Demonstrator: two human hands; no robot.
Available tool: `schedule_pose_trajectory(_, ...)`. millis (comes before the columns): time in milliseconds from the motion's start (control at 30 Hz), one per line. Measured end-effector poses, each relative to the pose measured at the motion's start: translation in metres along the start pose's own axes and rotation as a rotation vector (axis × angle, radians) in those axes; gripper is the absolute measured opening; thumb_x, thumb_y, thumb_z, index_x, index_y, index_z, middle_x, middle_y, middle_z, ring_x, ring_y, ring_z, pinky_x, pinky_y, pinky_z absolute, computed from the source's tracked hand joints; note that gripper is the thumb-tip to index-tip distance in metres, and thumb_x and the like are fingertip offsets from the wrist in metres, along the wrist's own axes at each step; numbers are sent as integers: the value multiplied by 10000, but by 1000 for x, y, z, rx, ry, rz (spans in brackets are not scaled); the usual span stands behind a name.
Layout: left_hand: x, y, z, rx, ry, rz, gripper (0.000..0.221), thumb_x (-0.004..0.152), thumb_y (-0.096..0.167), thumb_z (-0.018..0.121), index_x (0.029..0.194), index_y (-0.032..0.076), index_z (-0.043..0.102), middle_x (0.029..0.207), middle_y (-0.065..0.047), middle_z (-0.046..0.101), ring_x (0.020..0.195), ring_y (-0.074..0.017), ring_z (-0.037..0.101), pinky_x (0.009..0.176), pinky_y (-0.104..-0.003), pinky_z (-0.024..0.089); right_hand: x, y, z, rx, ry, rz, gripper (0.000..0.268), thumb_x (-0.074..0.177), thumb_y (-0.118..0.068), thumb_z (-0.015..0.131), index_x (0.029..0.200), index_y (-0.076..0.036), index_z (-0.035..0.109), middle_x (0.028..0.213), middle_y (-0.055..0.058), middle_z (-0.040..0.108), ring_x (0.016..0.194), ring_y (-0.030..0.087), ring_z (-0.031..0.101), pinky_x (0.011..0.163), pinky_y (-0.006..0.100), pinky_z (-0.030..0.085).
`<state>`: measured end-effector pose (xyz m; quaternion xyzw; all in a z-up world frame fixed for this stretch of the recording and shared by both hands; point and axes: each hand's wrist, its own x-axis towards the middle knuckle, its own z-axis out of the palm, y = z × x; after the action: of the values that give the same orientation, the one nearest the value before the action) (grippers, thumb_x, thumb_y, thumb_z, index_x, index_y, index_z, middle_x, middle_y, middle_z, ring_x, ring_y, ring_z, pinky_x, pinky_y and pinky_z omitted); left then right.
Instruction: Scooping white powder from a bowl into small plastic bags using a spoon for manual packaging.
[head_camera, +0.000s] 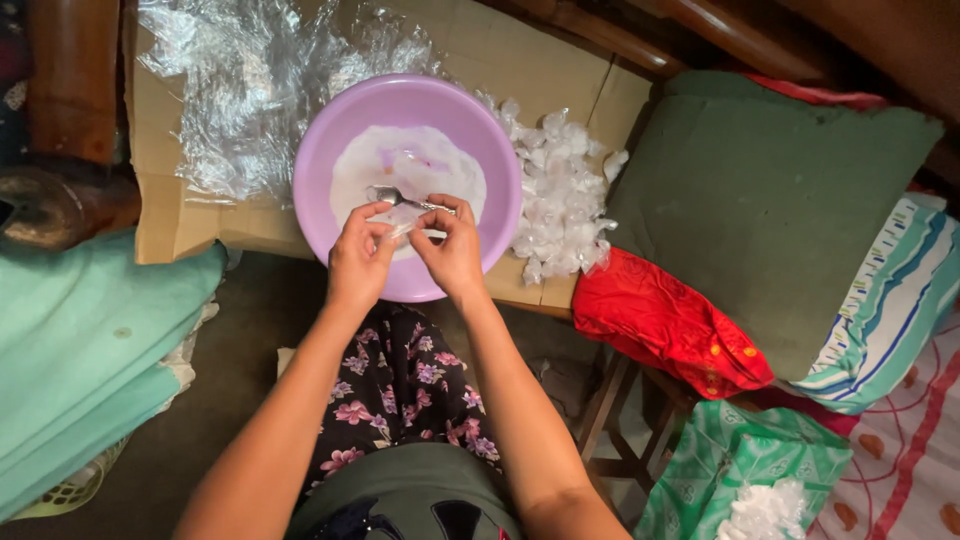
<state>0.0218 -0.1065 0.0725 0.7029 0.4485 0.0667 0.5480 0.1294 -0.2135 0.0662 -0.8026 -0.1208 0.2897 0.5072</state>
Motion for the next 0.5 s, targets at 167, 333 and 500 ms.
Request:
schedule_pose_trajectory(167, -1, 31, -3, -417, -243, -222, 353, 909, 119, 696, 1261, 143, 685, 823, -40, 732, 727, -72, 663, 719, -221, 584, 5, 9, 4, 35, 22, 40, 63, 832, -71, 750, 893, -58, 757, 1238, 159, 609, 956, 334, 748, 726, 348, 665)
schedule_pose_trajectory(333, 10, 15, 10, -411, -88, -218, 326, 954, 124, 589, 1256, 150, 706, 795, -4, 694, 710, -59, 620, 686, -232, 572, -12, -32, 2, 71, 49, 60, 155, 971, -145, 650, 1100, -100, 725, 1087, 130, 679, 937, 285, 741, 782, 381, 638)
schedule_pose_trajectory(500, 7, 34, 0, -136, -139, -176, 455, 1021, 207, 507, 1467, 280, 557, 980, -49, 777, 918, -196, 716, 886, -350, 565, -17, -6, 5, 130, 39, -22, 118, 935, -137, 787, 1046, -98, 773, 1013, 87, 709, 933, 237, 752, 775, 323, 631)
